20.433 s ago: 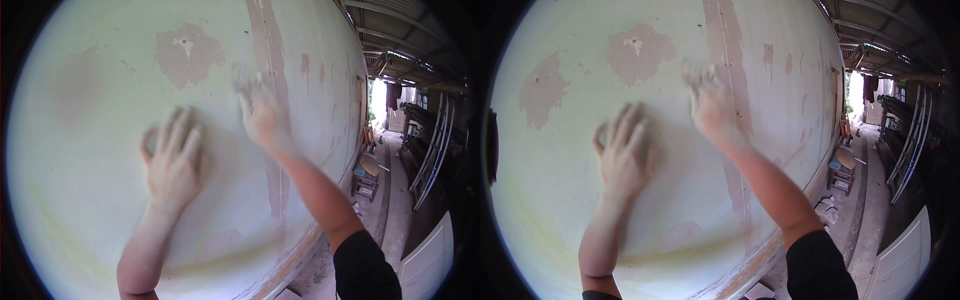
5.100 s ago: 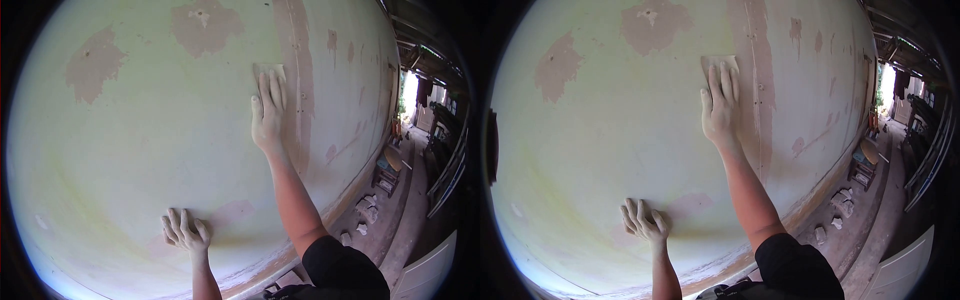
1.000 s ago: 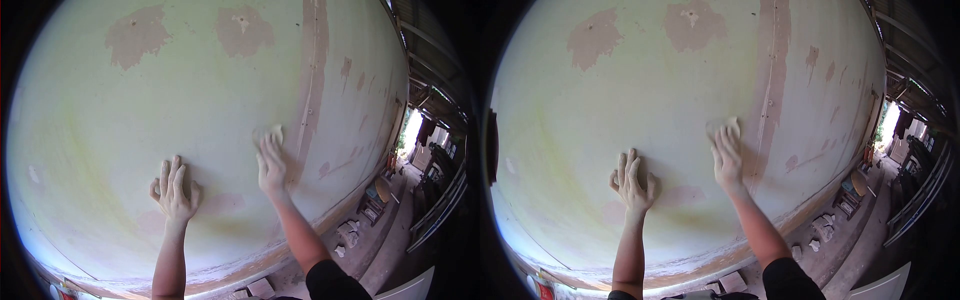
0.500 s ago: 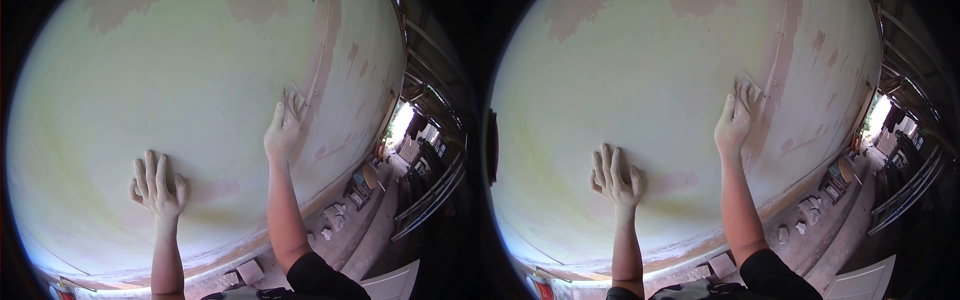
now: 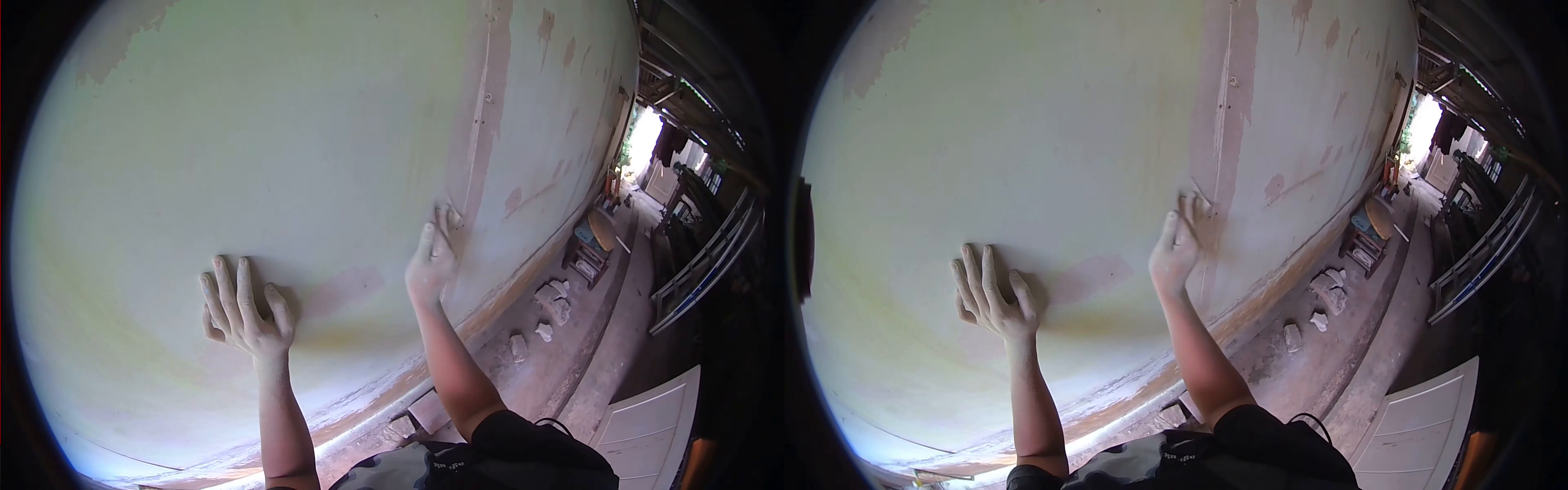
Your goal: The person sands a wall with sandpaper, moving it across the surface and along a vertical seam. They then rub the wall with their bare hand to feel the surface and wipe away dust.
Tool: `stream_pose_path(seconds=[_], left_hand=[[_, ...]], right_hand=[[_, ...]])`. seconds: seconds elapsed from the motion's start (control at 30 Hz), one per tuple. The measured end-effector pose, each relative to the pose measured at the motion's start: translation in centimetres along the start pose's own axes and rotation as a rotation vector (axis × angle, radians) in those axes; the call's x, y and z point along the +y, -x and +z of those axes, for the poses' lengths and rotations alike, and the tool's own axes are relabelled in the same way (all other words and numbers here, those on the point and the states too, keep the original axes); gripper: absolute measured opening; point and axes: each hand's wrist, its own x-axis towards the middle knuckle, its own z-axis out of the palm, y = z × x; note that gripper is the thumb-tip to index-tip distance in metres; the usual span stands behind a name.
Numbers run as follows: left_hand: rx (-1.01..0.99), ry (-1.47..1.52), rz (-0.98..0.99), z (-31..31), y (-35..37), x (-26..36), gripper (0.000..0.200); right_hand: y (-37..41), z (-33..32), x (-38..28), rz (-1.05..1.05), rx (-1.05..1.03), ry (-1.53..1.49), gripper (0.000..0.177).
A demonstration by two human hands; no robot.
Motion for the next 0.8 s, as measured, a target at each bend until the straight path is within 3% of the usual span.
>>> stream_pose_path(seconds=[0.03, 0.23, 0.3, 0.4, 0.53, 0.7, 0.77, 0.8], left_hand=[[0.001, 0.0, 0.0, 0.0, 0.0, -0.1, 0.046], [0.008, -0.002, 0.018, -0.1, 0.4, -0.1, 0.046], [-0.006, -0.012, 0.018, 0.0, 0.6, -0.3, 0.047], [-0.014, -0.009, 0.043, 0.0, 0.6, -0.4, 0.046], [-0.011, 0.001, 0.054, 0.1, 0.9, -0.7, 0.046], [0.015, -0.016, 0.072, 0.5, 1.1, -1.1, 0.047], [0.012, -0.029, 0.073, 0.4, 1.1, -0.8, 0.048], [0.012, -0.017, 0.06, 0.4, 1.2, -0.8, 0.048]], right_hand=[[0.4, 1.2, -1.5, -0.188, -0.02, 0.071, 0.037], [9.7, 3.4, -2.4, -0.38, -0.231, 0.044, 0.05], [8.8, 3.9, -2.3, -0.381, -0.246, 0.088, 0.056], [4.5, 4.0, -3.3, -0.589, -0.263, 0.284, 0.075], [1.2, 3.9, -1.1, -0.505, -0.287, 0.26, 0.075], [-0.2, 1.6, 5.0, -0.331, -0.039, 0.238, 0.07], [1.7, 1.5, 7.2, 0.003, 0.102, 0.15, 0.065], [3.4, 1.5, 7.6, 0.008, 0.109, 0.15, 0.065]])
